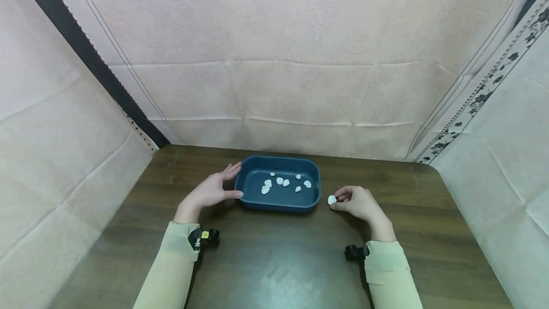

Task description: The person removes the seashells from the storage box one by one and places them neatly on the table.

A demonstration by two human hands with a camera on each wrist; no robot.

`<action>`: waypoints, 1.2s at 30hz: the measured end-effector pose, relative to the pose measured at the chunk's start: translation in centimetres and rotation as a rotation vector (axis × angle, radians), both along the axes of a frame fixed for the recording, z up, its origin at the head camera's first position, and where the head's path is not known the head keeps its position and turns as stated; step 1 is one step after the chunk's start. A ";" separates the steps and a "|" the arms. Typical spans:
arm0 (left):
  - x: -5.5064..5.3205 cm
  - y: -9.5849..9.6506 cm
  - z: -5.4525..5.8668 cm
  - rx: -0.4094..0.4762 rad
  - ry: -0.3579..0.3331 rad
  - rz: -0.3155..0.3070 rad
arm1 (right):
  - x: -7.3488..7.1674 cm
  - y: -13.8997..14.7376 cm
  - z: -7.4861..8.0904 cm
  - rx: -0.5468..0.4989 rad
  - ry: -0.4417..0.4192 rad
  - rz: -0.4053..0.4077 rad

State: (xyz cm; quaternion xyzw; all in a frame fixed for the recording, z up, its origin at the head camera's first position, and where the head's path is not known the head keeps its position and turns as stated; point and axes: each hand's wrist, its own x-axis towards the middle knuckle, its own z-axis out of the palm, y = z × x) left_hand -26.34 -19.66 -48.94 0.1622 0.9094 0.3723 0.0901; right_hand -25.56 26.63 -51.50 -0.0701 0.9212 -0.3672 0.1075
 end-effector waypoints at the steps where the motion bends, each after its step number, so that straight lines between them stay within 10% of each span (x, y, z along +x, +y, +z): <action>1: 0.0 0.0 0.0 0.002 -0.004 0.002 | 0.0 0.0 0.0 0.006 0.000 -0.004; 36: 0.2 0.1 0.2 0.004 -0.012 0.018 | -0.2 0.5 0.1 -0.025 0.125 0.017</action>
